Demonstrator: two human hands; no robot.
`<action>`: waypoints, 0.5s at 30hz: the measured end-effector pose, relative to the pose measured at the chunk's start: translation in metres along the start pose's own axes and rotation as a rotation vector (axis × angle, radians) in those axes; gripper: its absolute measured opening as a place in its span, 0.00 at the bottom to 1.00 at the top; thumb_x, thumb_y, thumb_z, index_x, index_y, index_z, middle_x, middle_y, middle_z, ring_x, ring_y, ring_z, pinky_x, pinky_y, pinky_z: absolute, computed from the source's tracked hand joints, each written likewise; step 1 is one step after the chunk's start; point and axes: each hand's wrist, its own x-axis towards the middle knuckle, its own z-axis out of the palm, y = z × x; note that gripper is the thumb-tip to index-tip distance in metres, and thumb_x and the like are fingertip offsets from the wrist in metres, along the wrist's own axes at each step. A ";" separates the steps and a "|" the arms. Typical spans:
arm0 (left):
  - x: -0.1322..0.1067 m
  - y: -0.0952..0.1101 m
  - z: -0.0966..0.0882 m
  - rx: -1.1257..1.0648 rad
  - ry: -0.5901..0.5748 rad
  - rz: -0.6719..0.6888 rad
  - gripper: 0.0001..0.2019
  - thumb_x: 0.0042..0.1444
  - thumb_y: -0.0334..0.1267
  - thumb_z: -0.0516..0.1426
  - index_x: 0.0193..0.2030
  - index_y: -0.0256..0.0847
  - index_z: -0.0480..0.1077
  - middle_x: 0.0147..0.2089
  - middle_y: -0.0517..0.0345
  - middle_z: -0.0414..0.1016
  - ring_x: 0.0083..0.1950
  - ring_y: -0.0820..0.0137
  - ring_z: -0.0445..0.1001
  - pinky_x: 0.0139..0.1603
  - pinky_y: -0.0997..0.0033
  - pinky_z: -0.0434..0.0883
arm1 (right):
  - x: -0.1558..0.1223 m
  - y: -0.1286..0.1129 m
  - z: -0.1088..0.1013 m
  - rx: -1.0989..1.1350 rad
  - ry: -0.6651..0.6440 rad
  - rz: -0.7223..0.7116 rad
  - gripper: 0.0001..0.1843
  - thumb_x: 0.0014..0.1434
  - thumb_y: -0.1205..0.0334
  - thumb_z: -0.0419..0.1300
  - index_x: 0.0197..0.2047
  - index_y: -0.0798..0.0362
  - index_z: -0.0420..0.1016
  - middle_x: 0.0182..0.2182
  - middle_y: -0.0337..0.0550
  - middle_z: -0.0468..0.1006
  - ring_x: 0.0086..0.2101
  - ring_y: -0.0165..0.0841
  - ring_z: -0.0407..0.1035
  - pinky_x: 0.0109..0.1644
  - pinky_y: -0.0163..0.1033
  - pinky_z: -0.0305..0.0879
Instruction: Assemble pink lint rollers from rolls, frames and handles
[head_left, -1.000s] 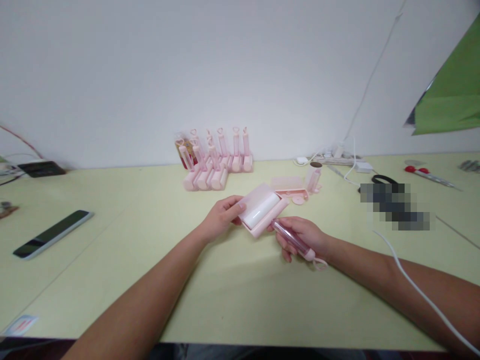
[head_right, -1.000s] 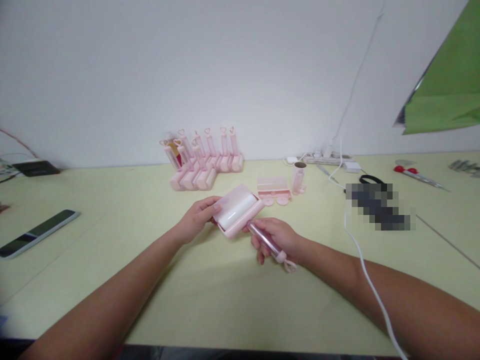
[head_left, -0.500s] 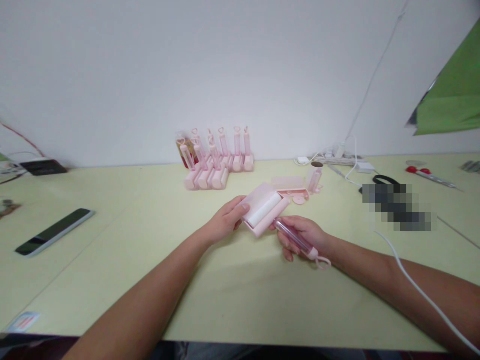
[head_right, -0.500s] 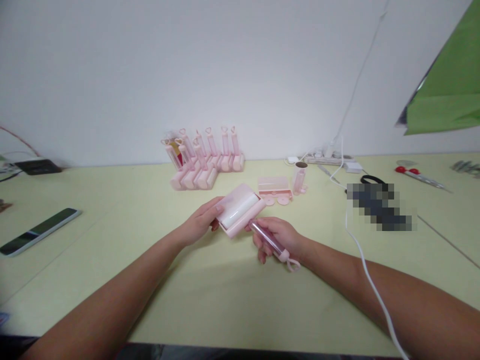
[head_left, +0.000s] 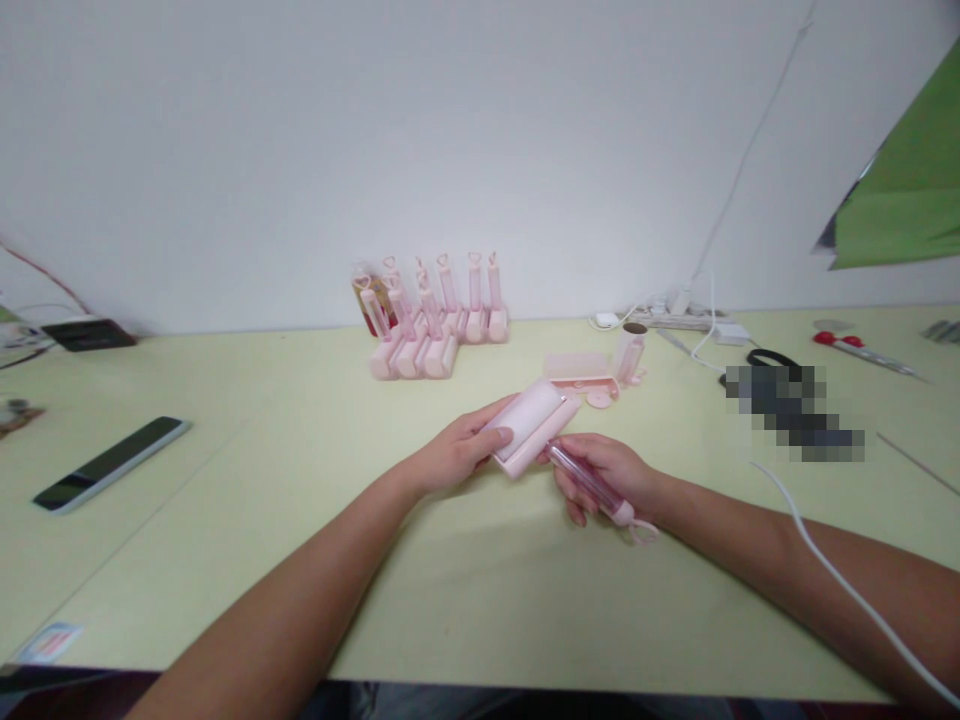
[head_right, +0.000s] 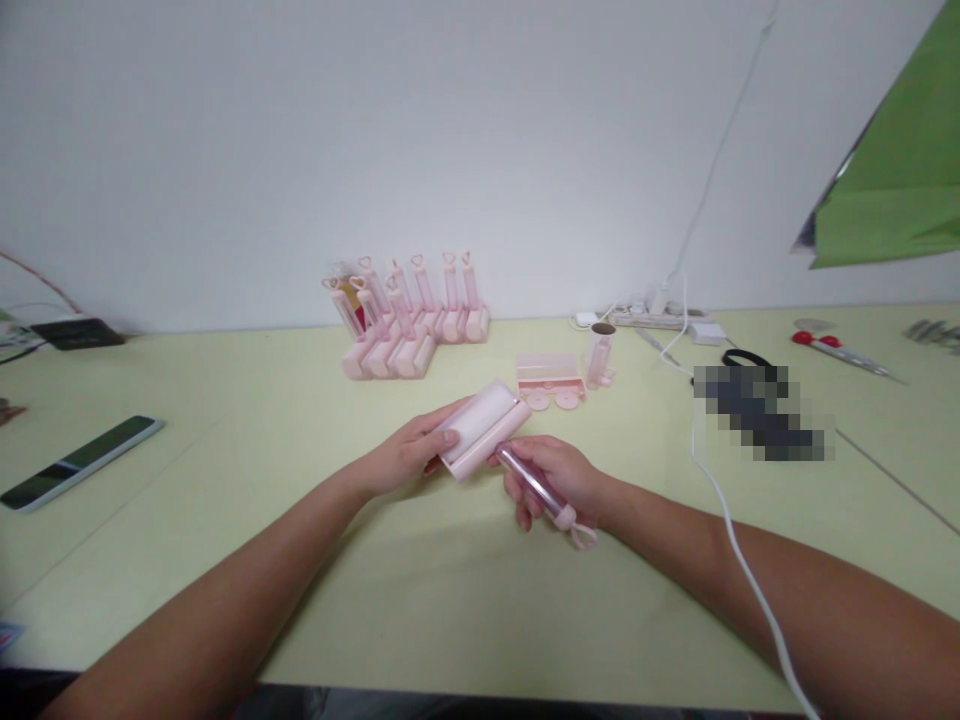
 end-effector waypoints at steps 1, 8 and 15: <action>0.000 0.000 0.001 0.007 0.001 -0.005 0.33 0.62 0.51 0.54 0.71 0.39 0.57 0.58 0.49 0.72 0.50 0.61 0.70 0.47 0.69 0.67 | 0.000 0.000 0.001 -0.001 0.004 -0.002 0.16 0.63 0.53 0.55 0.43 0.58 0.72 0.19 0.39 0.75 0.13 0.28 0.63 0.21 0.40 0.72; -0.001 0.003 -0.003 0.159 -0.070 -0.017 0.32 0.65 0.52 0.51 0.72 0.39 0.54 0.50 0.51 0.76 0.47 0.61 0.72 0.48 0.67 0.68 | -0.005 0.000 0.006 -0.021 0.014 -0.021 0.16 0.64 0.52 0.55 0.41 0.58 0.72 0.18 0.39 0.75 0.12 0.27 0.62 0.20 0.38 0.70; -0.006 0.010 -0.008 0.841 0.175 0.168 0.39 0.54 0.60 0.59 0.68 0.41 0.60 0.60 0.42 0.66 0.58 0.54 0.67 0.60 0.53 0.64 | 0.004 -0.003 -0.002 0.121 0.082 0.035 0.17 0.68 0.57 0.47 0.45 0.59 0.72 0.20 0.39 0.75 0.13 0.28 0.62 0.21 0.40 0.72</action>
